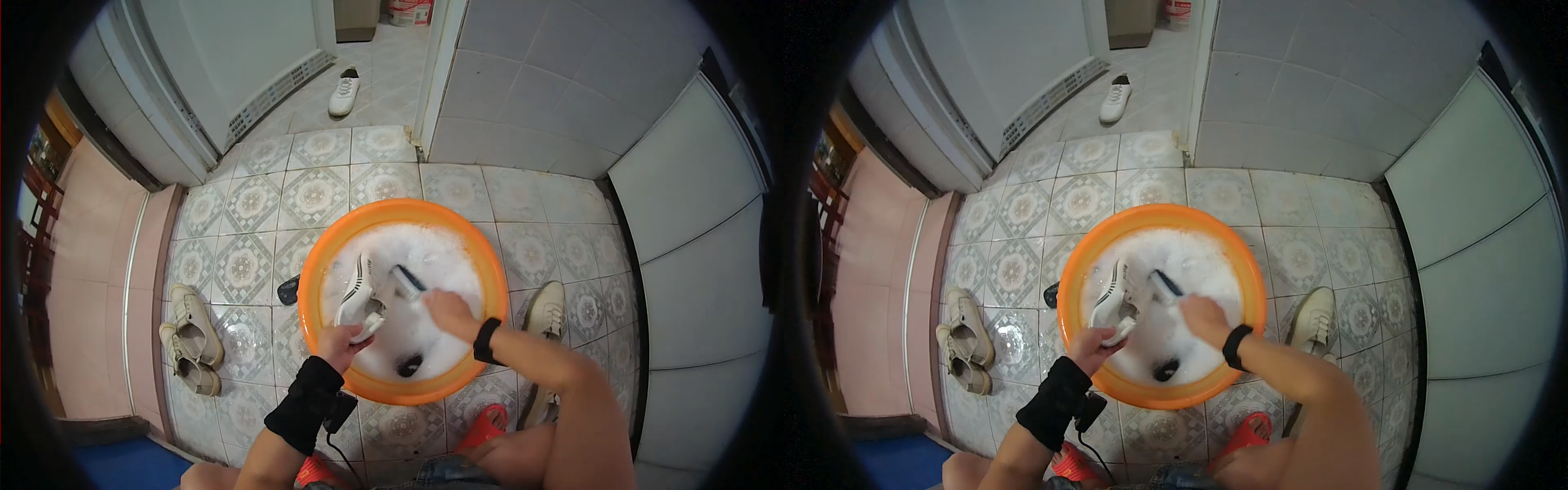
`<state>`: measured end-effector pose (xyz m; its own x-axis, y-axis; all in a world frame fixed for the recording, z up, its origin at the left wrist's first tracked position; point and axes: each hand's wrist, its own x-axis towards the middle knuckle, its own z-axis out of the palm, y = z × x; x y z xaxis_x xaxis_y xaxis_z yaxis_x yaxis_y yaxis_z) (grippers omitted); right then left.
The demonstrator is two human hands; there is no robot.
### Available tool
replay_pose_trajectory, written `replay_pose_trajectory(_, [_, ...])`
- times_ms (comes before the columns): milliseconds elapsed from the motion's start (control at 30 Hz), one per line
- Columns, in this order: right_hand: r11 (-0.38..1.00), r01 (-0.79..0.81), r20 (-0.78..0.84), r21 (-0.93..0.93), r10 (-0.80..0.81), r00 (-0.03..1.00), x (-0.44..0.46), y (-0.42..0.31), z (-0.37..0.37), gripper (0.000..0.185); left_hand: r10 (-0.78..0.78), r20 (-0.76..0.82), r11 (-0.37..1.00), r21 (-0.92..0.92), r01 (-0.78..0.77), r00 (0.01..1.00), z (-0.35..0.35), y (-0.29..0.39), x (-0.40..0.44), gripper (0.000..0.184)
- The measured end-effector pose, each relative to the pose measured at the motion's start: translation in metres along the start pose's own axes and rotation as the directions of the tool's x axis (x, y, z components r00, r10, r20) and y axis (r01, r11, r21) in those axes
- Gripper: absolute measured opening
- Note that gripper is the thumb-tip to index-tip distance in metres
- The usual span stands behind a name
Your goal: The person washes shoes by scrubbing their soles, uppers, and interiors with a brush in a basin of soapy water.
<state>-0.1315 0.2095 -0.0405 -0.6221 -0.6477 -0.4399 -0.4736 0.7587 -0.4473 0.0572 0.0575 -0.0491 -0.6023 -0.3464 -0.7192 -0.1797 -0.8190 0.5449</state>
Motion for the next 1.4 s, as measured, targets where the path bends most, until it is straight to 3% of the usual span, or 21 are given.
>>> replay_pose_trajectory(33, [0.994, -0.103, -0.035, -0.034, 0.102, 0.994, 0.013, 0.009, 0.002, 0.042, -0.039, -0.007, 0.999, -0.035, 0.039, 0.999, 0.006, 0.001, -0.004, 0.036])
replay_pose_trajectory(100, [0.999, -0.041, -0.065, 0.005, 0.041, 0.997, 0.024, 0.009, 0.007, 0.044, -0.073, -0.016, 0.995, -0.070, 0.071, 0.997, 0.013, 0.006, -0.009, 0.037])
replay_pose_trajectory(167, [0.999, 0.015, -0.079, 0.028, -0.013, 0.997, 0.021, 0.005, 0.018, 0.045, -0.010, -0.016, 1.000, 0.018, 0.010, 1.000, 0.015, 0.004, -0.012, 0.042])
replay_pose_trajectory(233, [0.952, 0.035, -0.063, 0.303, -0.016, 0.998, 0.000, -0.022, 0.030, 0.039, 0.054, -0.074, 0.996, 0.070, -0.049, 0.996, 0.018, 0.000, -0.013, 0.042])
replay_pose_trajectory(300, [0.960, 0.081, -0.069, 0.269, -0.064, 0.996, -0.030, -0.046, 0.027, 0.038, 0.119, -0.125, 0.985, 0.143, -0.101, 0.985, 0.009, -0.004, -0.006, 0.042])
replay_pose_trajectory(367, [0.965, 0.123, -0.080, 0.229, -0.108, 0.991, -0.038, -0.048, 0.022, 0.037, 0.441, -0.121, 0.817, 0.465, -0.342, 0.889, -0.007, -0.011, 0.011, 0.038])
replay_pose_trajectory(400, [0.981, 0.101, -0.066, 0.163, -0.092, 0.994, -0.037, -0.044, 0.015, 0.040, 0.440, -0.119, 0.817, 0.464, -0.342, 0.890, -0.008, -0.013, 0.013, 0.038])
replay_pose_trajectory(467, [0.997, 0.032, -0.063, 0.064, -0.028, 0.998, -0.032, -0.041, -0.006, 0.041, 0.638, -0.141, 0.591, 0.720, -0.364, 0.757, -0.007, -0.010, 0.015, 0.036])
replay_pose_trajectory(600, [0.993, -0.036, -0.221, 0.110, 0.059, 0.973, 0.011, -0.010, -0.009, 0.039, 0.660, -0.129, 0.487, 0.824, -0.291, 0.740, 0.005, -0.003, 0.003, 0.036])
replay_pose_trajectory(667, [0.985, 0.115, -0.200, 0.130, -0.087, 0.976, 0.014, -0.012, -0.005, 0.038, 0.693, -0.057, 0.362, 0.890, -0.279, 0.719, 0.011, 0.001, -0.006, 0.036])
replay_pose_trajectory(800, [0.985, 0.092, -0.074, 0.146, -0.082, 0.994, -0.034, -0.056, -0.010, 0.038, 0.697, -0.093, 0.407, 0.868, -0.285, 0.711, 0.007, 0.001, -0.001, 0.036])
replay_pose_trajectory(867, [0.993, 0.105, -0.020, 0.052, -0.104, 0.994, -0.037, -0.051, -0.016, 0.038, 0.700, -0.050, 0.407, 0.847, -0.342, 0.712, -0.003, 0.003, 0.003, 0.035])
replay_pose_trajectory(900, [0.993, 0.103, -0.018, 0.053, -0.102, 0.995, -0.026, -0.042, -0.014, 0.038, 0.698, -0.050, 0.408, 0.847, -0.339, 0.715, 0.001, 0.004, -0.001, 0.035])
replay_pose_trajectory(967, [0.999, 0.023, -0.166, 0.037, -0.016, 0.986, 0.007, -0.026, -0.021, 0.040, 0.660, 0.001, 0.369, 0.871, -0.325, 0.752, 0.012, 0.007, -0.007, 0.035])
replay_pose_trajectory(1033, [1.000, -0.004, -0.116, 0.030, 0.008, 0.993, 0.012, -0.030, -0.022, 0.041, 0.616, 0.003, 0.381, 0.874, -0.302, 0.788, 0.020, 0.007, -0.008, 0.035])
replay_pose_trajectory(1100, [0.991, 0.086, -0.053, 0.106, -0.080, 0.995, -0.009, -0.050, -0.008, 0.041, 0.559, -0.017, 0.414, 0.872, -0.261, 0.829, 0.016, 0.004, -0.008, 0.036])
replay_pose_trajectory(1133, [0.974, 0.103, -0.008, 0.200, -0.103, 0.995, -0.021, -0.051, 0.002, 0.042, 0.534, -0.068, 0.571, 0.764, -0.300, 0.843, 0.015, 0.004, -0.005, 0.038])
replay_pose_trajectory(1200, [0.991, 0.082, 0.054, 0.108, -0.088, 0.995, -0.029, -0.048, 0.004, 0.043, 0.427, -0.100, 0.763, 0.574, -0.298, 0.899, 0.014, 0.011, -0.004, 0.037])
replay_pose_trajectory(1267, [0.997, 0.070, 0.164, 0.030, -0.074, 0.984, -0.032, -0.042, -0.006, 0.045, 0.364, -0.095, 0.828, 0.489, -0.275, 0.926, 0.016, 0.021, -0.007, 0.033])
replay_pose_trajectory(1400, [0.999, 0.051, 0.062, -0.005, -0.050, 0.997, -0.028, -0.018, -0.004, 0.046, 0.273, -0.067, 0.911, 0.338, -0.235, 0.960, 0.029, 0.050, -0.020, 0.027])
